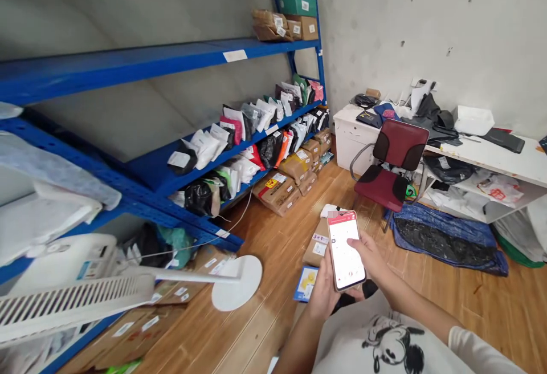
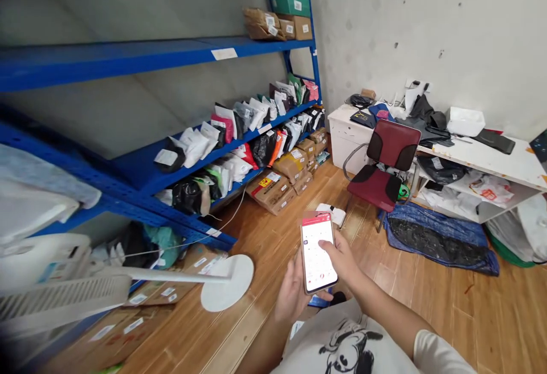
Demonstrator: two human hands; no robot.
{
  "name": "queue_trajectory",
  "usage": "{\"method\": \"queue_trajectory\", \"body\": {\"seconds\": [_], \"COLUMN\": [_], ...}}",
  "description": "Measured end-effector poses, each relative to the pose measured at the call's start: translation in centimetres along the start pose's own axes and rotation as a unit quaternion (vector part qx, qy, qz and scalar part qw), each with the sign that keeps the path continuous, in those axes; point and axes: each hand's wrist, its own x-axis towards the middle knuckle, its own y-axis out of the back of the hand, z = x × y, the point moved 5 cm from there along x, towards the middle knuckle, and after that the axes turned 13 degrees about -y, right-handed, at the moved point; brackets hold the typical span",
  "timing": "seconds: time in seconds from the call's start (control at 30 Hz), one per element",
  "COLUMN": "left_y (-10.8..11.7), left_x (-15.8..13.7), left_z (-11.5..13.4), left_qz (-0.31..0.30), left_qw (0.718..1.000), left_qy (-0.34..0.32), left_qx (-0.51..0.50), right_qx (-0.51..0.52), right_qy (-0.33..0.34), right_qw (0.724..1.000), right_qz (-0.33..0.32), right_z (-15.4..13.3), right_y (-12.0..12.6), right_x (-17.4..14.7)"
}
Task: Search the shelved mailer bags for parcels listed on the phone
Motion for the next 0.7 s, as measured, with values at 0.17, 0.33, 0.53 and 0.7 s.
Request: {"method": "queue_trajectory", "body": {"seconds": [0.17, 0.33, 0.53, 0.7], "left_y": [-0.3, -0.6, -0.9, -1.0], "left_x": [0.3, 0.4, 0.5, 0.0], "left_z": [-0.3, -0.1, -0.1, 0.5], "left_qz": [-0.001, 0.014, 0.077, 0.093], "left_qw": [1.000, 1.000, 0.994, 0.992], "left_qy": [-0.021, -0.020, -0.072, -0.085], "left_qx": [0.018, 0.015, -0.024, -0.006], "right_qx": [-0.040, -0.046, -0.160, -0.186], "right_qy": [0.036, 0.033, 0.133, 0.148], "right_qw": [0.998, 0.997, 0.974, 0.964], "right_qz": [0.027, -0.044, -0.086, -0.116], "right_z": [-1.7, -1.4, -0.8, -0.3], "right_y": [-0.3, -0.3, 0.2, 0.0], "right_x": [1.7, 1.7, 0.1, 0.0]}}
